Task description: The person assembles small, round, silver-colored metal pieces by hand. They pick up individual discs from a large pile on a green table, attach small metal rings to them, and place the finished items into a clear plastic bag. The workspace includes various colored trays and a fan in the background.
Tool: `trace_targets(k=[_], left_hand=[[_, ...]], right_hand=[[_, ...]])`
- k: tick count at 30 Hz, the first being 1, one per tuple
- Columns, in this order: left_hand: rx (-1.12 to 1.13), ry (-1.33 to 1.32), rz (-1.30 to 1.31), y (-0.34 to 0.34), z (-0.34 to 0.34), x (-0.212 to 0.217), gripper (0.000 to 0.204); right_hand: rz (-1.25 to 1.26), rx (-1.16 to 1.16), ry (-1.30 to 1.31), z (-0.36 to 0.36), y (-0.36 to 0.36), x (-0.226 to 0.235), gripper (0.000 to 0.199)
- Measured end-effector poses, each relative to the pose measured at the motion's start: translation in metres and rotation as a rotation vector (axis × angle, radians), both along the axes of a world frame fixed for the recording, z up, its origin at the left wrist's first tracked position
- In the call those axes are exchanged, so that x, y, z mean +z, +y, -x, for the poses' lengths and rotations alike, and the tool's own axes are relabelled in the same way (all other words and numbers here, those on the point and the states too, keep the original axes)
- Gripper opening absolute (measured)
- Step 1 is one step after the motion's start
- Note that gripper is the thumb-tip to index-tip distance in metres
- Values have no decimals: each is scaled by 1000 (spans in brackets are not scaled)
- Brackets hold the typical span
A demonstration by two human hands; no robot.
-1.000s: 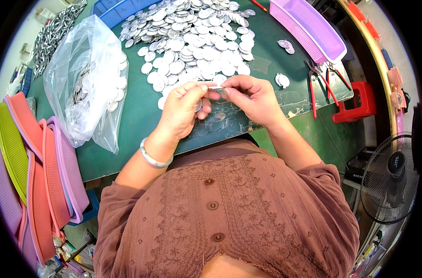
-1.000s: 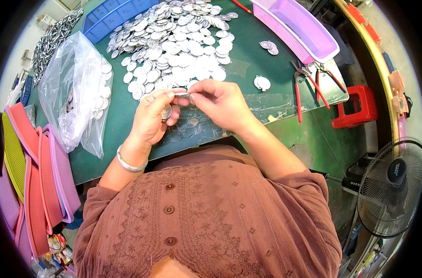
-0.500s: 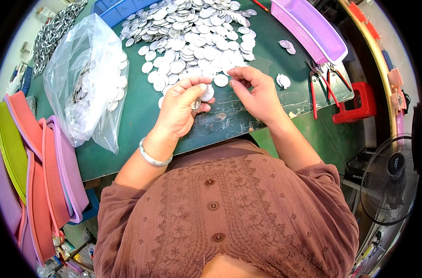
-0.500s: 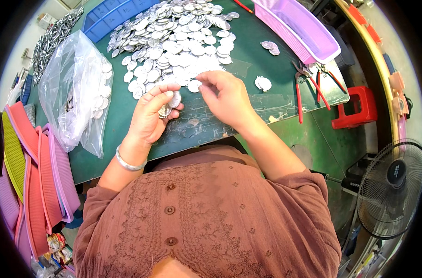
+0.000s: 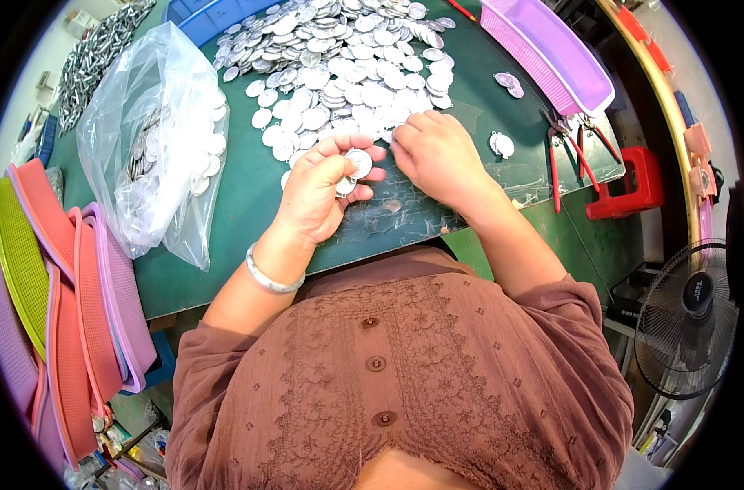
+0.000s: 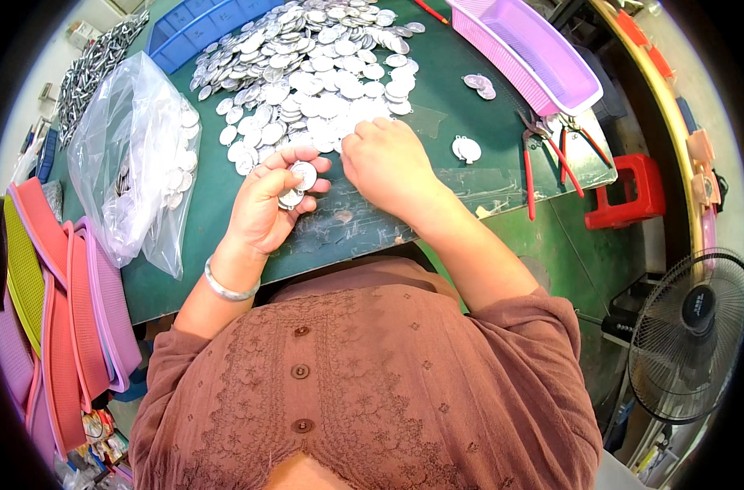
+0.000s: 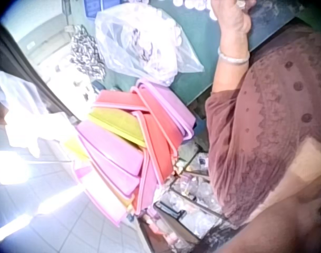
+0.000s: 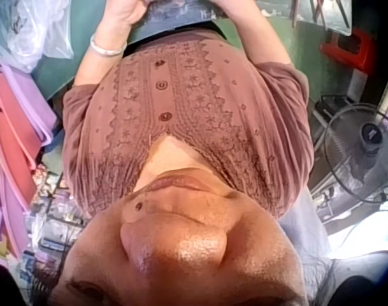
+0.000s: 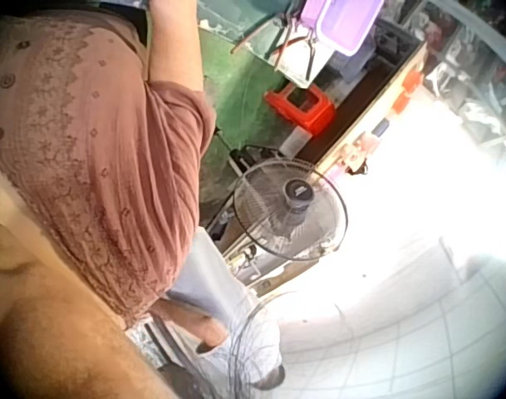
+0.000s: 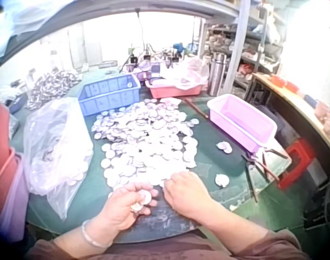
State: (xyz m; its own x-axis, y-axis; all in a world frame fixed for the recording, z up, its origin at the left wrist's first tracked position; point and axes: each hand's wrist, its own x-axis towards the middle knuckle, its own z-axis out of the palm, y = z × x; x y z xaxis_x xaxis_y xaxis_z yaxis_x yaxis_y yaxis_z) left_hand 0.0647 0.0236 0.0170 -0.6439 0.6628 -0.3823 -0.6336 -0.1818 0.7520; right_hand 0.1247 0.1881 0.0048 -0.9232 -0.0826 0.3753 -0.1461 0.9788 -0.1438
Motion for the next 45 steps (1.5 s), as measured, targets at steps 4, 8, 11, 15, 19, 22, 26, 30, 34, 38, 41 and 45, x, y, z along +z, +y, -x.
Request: trace_targets(k=[4, 8, 11, 15, 19, 22, 26, 30, 34, 38, 41, 45], left_hand=[[-35, 31, -42, -2, 5, -14, 14], [-65, 53, -39, -2, 5, -17, 10], [-73, 76, -18, -2, 3, -16, 8], [-65, 70, -20, -1, 1, -17, 5], [-65, 89, -16, -2, 1, -17, 3], [-62, 87, -26, -3, 1, -18, 4], [-62, 88, -13, -3, 1, -17, 6], [-57, 108, -13, -2, 1, -16, 7], [-57, 133, -27, -2, 1, -18, 9], [-61, 142, -41, -2, 1, -18, 11], [-52, 141, -48, -2, 0, -16, 12], [-48, 144, -81, -2, 1, -19, 13]], right_hand=[[498, -63, -14, -3, 4, 1, 11], [1186, -82, -289, -11, 0, 6, 15], [1397, -73, -323, -13, -5, 11, 15], [1504, -70, -351, -16, -6, 9, 15], [1520, -59, -341, -16, -5, 7, 16], [1555, -49, -347, -17, -4, 6, 16], [1629, -37, -371, -18, -3, 7, 16], [1664, -21, -369, -18, -4, 5, 16], [1664, -40, -349, -19, -4, 6, 16], [1666, -36, -334, -19, -3, 6, 17], [1682, -26, -329, -20, -2, 5, 17], [1648, 0, -296, -20, -2, 4, 18]])
